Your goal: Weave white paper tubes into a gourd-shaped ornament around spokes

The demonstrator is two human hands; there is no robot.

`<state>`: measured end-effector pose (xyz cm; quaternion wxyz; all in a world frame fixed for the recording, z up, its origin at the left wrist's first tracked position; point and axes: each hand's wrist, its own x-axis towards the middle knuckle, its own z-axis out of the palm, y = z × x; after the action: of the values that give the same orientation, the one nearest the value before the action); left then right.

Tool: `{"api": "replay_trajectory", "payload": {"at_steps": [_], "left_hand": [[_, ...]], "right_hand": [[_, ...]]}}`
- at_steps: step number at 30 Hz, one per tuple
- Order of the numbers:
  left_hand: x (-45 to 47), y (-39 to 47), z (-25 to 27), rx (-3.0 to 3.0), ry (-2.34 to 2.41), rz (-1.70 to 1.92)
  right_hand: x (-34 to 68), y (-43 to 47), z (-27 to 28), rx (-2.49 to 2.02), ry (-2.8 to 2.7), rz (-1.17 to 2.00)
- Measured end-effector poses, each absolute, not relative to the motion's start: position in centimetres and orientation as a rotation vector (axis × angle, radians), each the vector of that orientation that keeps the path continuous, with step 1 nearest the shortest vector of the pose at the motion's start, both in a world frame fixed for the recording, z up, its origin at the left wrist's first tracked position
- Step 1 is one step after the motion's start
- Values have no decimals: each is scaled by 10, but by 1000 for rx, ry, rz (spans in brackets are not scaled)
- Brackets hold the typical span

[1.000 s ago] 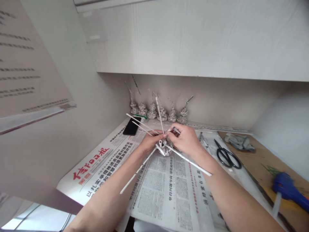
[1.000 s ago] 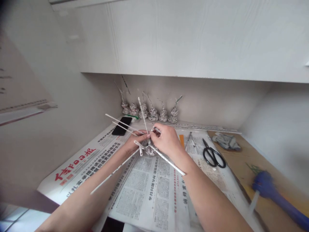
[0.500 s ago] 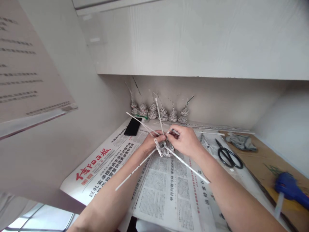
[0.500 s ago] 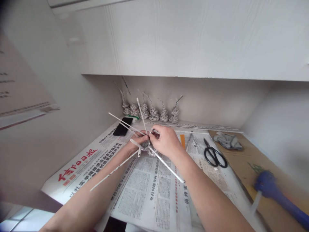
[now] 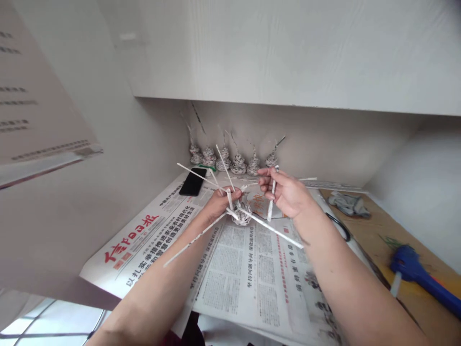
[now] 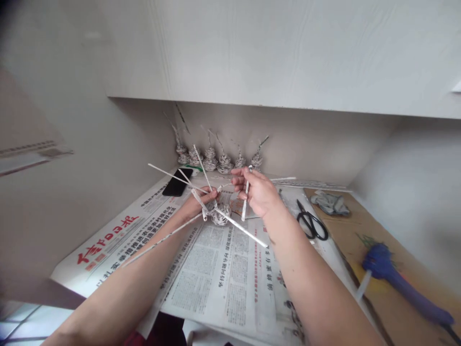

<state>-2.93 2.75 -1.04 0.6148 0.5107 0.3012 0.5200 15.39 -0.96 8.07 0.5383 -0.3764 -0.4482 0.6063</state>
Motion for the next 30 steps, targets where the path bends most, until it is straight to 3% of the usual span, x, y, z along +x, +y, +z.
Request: {"api": "replay_trajectory", "payload": {"at_steps": [5, 20, 30], "left_hand": [[-29, 26, -11, 1147, 715, 1177], [-25, 19, -2, 1117, 742, 1144], [-24, 17, 3, 1118, 761, 1173]], "right_hand": [[160, -6, 88, -809, -843, 1570], [160, 3, 82, -723, -549, 1479], [153, 1, 76, -828, -738, 1436]]}}
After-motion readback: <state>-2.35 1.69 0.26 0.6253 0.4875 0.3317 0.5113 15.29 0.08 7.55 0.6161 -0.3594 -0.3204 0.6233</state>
